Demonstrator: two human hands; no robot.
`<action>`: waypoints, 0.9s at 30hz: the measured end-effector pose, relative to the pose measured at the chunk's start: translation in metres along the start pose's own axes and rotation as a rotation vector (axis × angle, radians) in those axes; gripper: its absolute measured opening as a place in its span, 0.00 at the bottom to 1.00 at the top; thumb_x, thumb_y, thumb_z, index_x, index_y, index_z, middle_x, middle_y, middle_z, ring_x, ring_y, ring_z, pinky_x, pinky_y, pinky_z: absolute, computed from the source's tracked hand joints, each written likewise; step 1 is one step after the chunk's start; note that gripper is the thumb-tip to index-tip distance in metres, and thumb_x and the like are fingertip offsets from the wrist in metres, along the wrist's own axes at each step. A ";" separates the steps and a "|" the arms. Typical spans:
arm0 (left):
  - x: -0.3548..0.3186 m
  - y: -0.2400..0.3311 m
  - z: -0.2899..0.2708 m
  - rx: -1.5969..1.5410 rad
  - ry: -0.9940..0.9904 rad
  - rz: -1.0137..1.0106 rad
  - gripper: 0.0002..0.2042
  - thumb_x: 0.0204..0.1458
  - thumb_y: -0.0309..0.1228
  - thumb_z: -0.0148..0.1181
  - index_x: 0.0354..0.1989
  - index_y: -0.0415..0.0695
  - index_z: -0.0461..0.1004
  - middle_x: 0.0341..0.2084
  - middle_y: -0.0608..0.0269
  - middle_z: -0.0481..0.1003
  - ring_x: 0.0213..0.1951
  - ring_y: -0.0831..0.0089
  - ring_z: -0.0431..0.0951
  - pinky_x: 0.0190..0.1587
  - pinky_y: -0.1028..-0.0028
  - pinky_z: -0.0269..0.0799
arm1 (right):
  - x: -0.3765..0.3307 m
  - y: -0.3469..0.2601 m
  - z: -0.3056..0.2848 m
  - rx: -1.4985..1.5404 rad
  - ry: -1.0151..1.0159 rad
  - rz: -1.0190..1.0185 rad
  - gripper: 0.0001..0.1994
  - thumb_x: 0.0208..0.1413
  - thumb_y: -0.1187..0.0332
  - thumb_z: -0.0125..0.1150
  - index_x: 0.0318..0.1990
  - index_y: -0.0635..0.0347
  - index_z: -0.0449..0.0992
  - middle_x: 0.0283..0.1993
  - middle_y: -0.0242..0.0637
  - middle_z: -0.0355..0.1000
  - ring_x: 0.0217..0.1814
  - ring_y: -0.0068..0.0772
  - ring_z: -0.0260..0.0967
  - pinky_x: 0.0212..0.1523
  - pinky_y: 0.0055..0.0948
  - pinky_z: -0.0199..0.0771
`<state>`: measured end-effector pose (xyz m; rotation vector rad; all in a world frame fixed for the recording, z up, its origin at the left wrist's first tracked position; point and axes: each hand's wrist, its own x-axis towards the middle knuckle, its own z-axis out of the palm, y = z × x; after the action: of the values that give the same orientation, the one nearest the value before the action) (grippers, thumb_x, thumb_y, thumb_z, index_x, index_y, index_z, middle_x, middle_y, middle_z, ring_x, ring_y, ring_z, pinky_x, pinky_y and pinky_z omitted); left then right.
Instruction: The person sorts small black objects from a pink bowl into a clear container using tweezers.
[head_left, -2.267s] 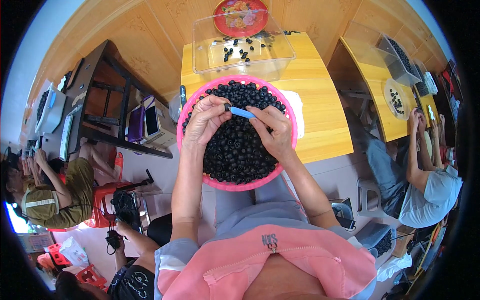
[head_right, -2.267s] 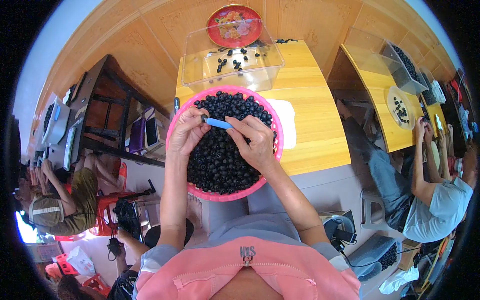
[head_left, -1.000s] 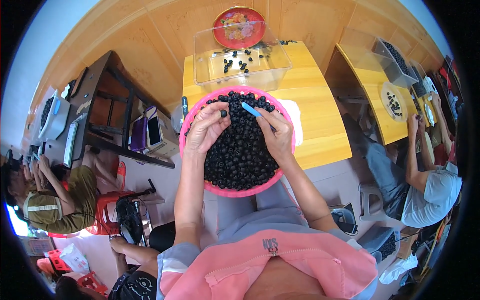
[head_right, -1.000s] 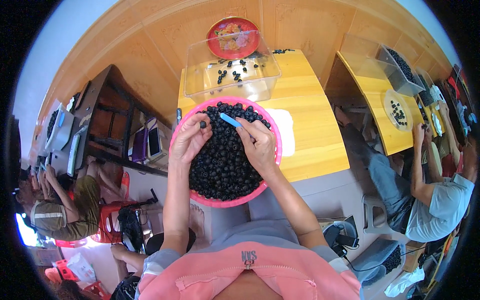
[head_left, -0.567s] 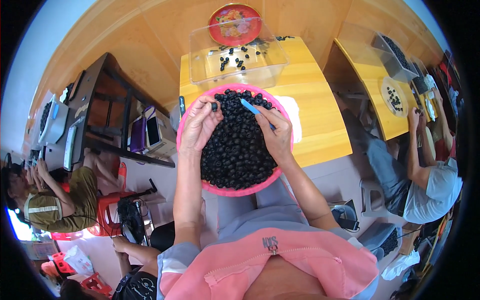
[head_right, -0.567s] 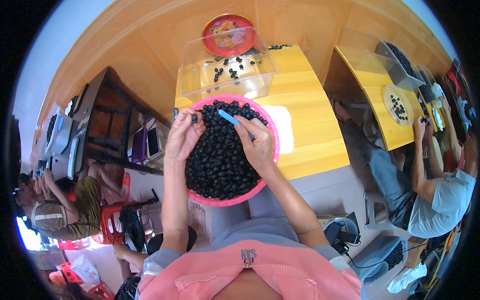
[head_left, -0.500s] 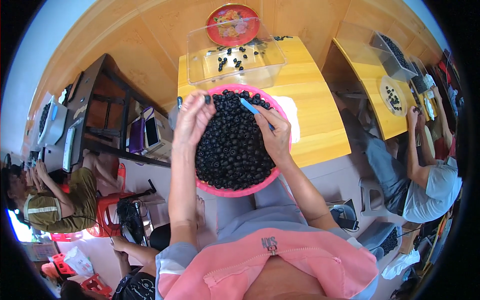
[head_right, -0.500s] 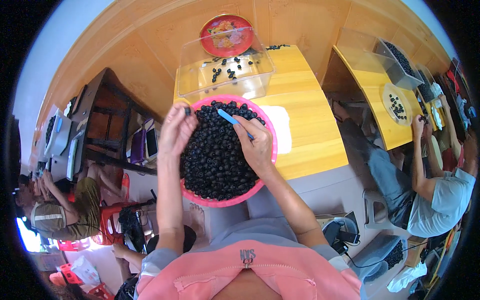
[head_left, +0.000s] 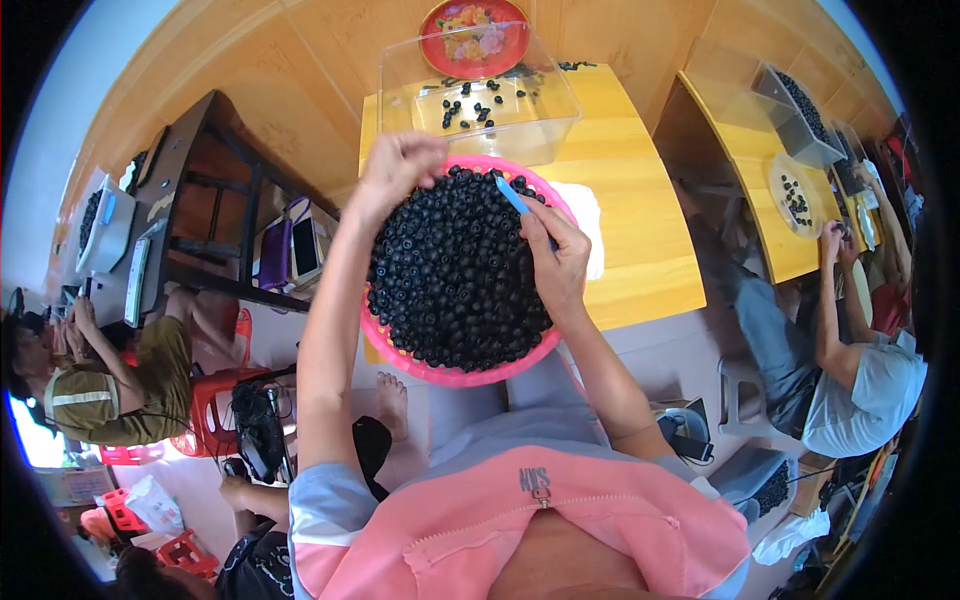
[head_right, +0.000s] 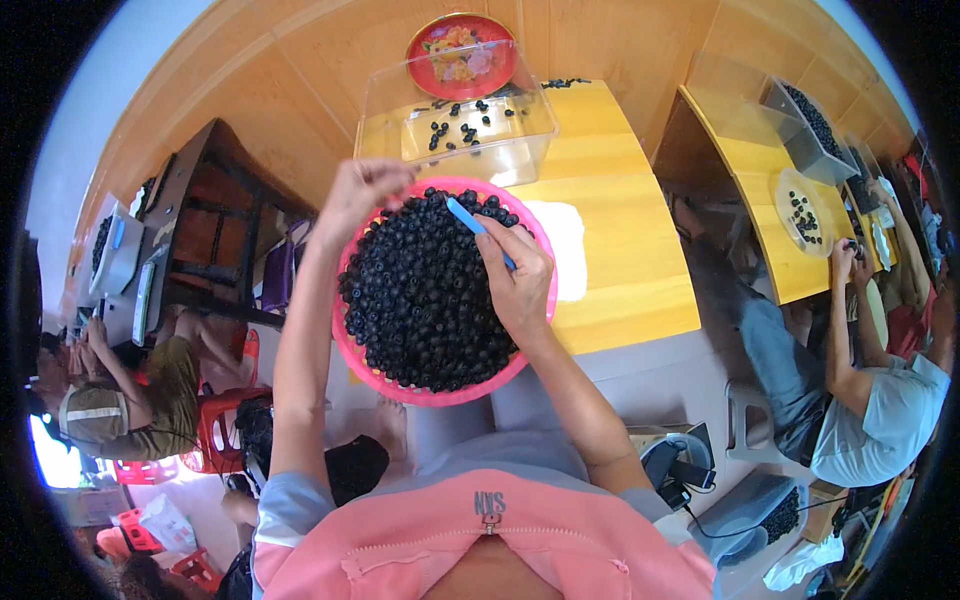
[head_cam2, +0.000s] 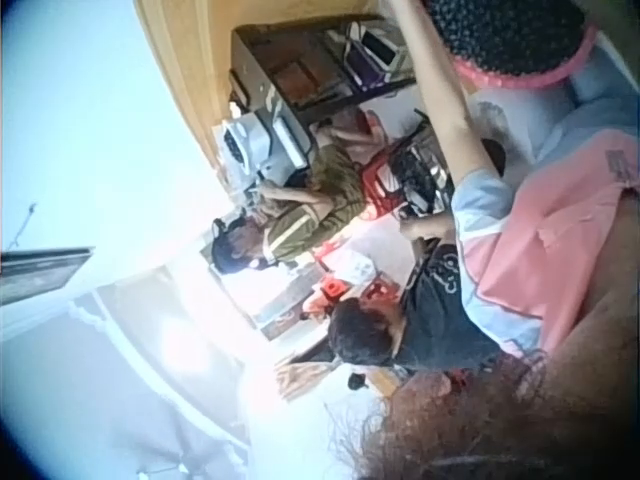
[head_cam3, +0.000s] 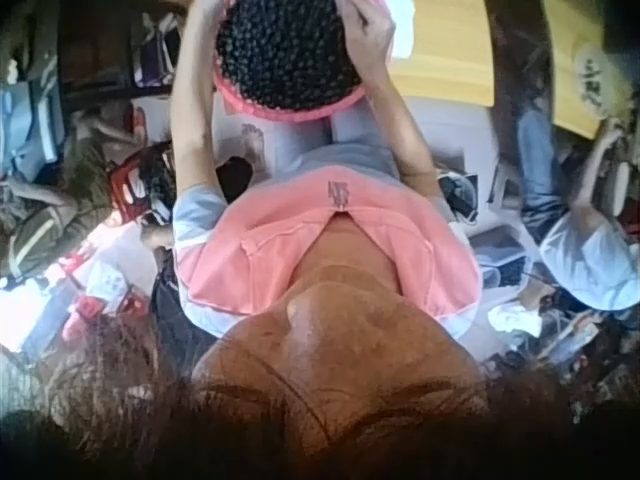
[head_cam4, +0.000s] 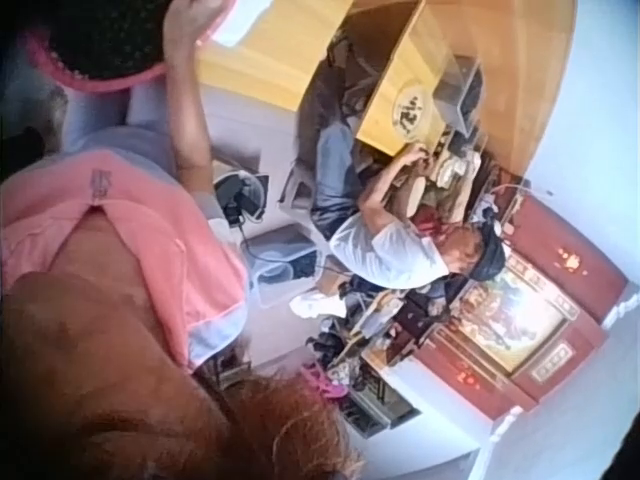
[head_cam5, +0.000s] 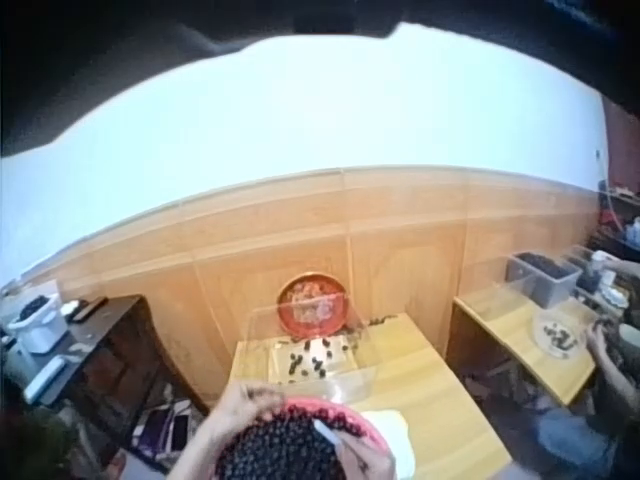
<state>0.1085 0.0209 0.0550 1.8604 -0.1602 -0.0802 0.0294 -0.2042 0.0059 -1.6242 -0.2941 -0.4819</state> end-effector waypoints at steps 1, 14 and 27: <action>-0.012 -0.006 0.015 0.105 0.029 -0.028 0.07 0.48 0.25 0.59 0.34 0.38 0.79 0.21 0.65 0.77 0.23 0.80 0.74 0.27 0.80 0.71 | 0.000 0.000 0.001 -0.001 0.002 0.004 0.09 0.53 0.72 0.58 0.42 0.64 0.77 0.21 0.34 0.62 0.23 0.24 0.58 0.25 0.24 0.59; -0.019 -0.012 0.059 0.743 0.055 0.038 0.09 0.39 0.28 0.67 0.29 0.40 0.77 0.27 0.54 0.77 0.33 0.63 0.78 0.36 0.66 0.73 | -0.004 -0.002 0.004 -0.002 -0.009 -0.003 0.09 0.54 0.72 0.58 0.41 0.65 0.77 0.22 0.35 0.64 0.24 0.25 0.60 0.25 0.25 0.61; -0.080 -0.025 0.049 -1.053 0.003 0.042 0.09 0.54 0.24 0.55 0.43 0.38 0.72 0.40 0.53 0.76 0.40 0.67 0.78 0.44 0.72 0.76 | -0.004 -0.012 0.002 -0.139 -0.161 -0.109 0.09 0.50 0.77 0.60 0.40 0.63 0.78 0.21 0.33 0.64 0.22 0.23 0.60 0.23 0.23 0.58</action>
<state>0.0240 -0.0062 0.0147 0.8068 -0.1182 -0.1054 0.0210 -0.2001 0.0141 -1.7930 -0.4808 -0.4628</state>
